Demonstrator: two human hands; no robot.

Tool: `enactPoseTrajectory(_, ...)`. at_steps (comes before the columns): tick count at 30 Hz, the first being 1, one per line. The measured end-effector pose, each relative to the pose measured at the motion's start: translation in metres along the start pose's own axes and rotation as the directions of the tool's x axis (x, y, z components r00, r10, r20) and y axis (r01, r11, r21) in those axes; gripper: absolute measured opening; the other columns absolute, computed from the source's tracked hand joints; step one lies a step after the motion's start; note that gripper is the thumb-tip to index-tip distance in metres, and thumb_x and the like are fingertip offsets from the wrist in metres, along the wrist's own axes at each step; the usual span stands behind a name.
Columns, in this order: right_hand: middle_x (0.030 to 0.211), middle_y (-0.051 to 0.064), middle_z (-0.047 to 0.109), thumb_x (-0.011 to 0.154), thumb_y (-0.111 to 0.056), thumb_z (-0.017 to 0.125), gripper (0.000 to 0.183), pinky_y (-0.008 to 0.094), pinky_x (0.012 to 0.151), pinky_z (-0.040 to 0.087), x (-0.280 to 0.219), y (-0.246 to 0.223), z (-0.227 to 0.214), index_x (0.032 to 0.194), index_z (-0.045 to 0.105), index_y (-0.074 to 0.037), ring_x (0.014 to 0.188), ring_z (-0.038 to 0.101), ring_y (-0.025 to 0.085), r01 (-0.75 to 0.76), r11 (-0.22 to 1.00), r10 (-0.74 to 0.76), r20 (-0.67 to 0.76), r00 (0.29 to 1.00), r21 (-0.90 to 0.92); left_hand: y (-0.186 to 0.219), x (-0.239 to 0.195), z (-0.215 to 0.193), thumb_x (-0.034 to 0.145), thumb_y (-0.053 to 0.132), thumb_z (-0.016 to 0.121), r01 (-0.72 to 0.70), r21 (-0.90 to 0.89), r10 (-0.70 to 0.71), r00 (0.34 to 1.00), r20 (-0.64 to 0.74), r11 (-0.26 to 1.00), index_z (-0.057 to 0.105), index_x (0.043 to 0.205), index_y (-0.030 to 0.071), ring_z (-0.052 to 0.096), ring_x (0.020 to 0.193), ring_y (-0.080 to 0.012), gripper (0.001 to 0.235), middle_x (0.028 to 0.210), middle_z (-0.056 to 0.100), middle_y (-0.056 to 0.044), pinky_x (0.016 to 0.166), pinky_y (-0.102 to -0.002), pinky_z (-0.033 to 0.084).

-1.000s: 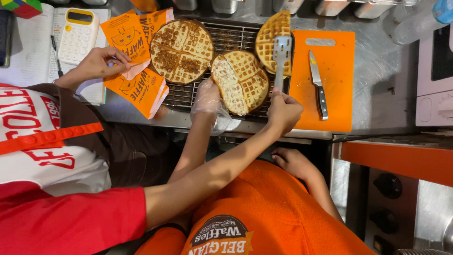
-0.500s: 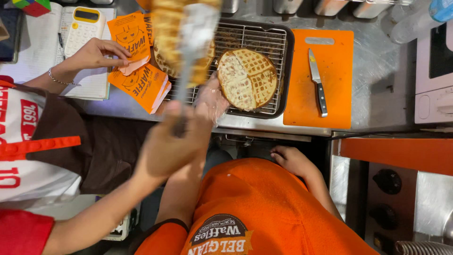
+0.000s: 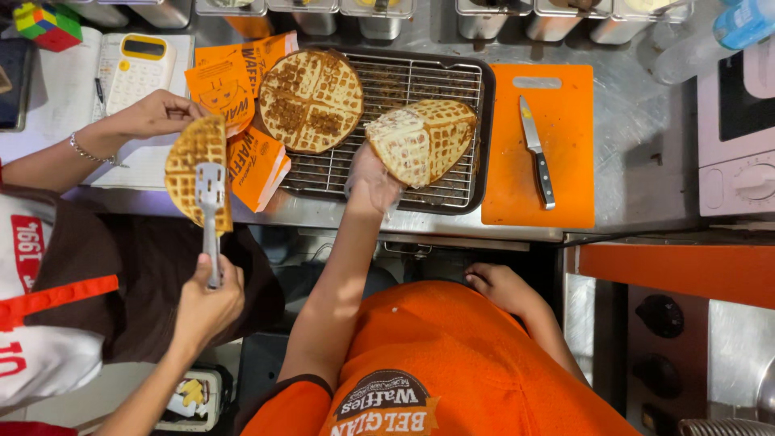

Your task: The person assembles waffles by spreading chocolate and fruit toppings, placing sliced bananas, and adding marshmallows. They use a knife and tongs to handle the waffles and toppings on a metal rack in a commercial kitchen.

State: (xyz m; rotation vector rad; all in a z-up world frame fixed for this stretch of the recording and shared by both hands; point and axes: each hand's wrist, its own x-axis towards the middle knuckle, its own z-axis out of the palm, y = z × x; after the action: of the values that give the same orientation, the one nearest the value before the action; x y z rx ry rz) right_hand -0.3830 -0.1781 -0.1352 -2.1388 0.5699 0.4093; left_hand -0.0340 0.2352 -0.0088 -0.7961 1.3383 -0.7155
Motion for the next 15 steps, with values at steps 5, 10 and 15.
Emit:
enactPoseTrajectory(5, 0.105, 0.017, 0.076, 0.096, -0.032, 0.061, 0.032, 0.040, 0.086, 0.057, -0.003, 0.004, 0.001, 0.114, 0.071, -0.007, 0.097, 0.073, 0.036, -0.075, 0.997, 0.075, 0.013, 0.997, -0.002, 0.022, 0.017, -0.020, 0.084, 0.023, 0.087, 0.045, -0.011, -0.044, 0.999, 0.013, 0.999, 0.080, 0.088, 0.003, 0.060, 0.062, -0.0181, 0.021, 0.072, 0.062, -0.007, 0.058, -0.029, 0.048)
enactPoseTrajectory(10, 0.107, 0.017, 0.076, 0.096, -0.031, 0.060, 0.032, 0.040, 0.086, 0.057, -0.005, -0.005, -0.008, 0.115, 0.071, -0.007, 0.098, 0.073, 0.036, -0.052, 0.999, 0.052, -0.016, 0.999, -0.005, 0.007, 0.029, -0.032, 0.086, 0.022, 0.086, -0.006, -0.133, 0.011, 0.999, 0.042, 0.991, 0.080, 0.089, 0.003, 0.062, 0.064, -0.0208, 0.020, 0.073, 0.064, -0.007, 0.060, -0.030, 0.049)
enactPoseTrajectory(15, 0.105, 0.015, 0.077, 0.095, -0.029, 0.060, 0.030, 0.039, 0.085, 0.057, -0.017, -0.053, -0.044, 0.112, 0.072, -0.007, 0.098, 0.072, 0.034, -0.003, 1.000, 0.003, 0.019, 1.000, -0.012, -0.005, 0.039, -0.036, 0.087, 0.023, 0.086, 0.024, -0.160, -0.007, 0.995, 0.101, 0.987, 0.080, 0.087, 0.005, 0.063, 0.067, -0.0214, 0.019, 0.073, 0.065, -0.008, 0.062, -0.032, 0.049)
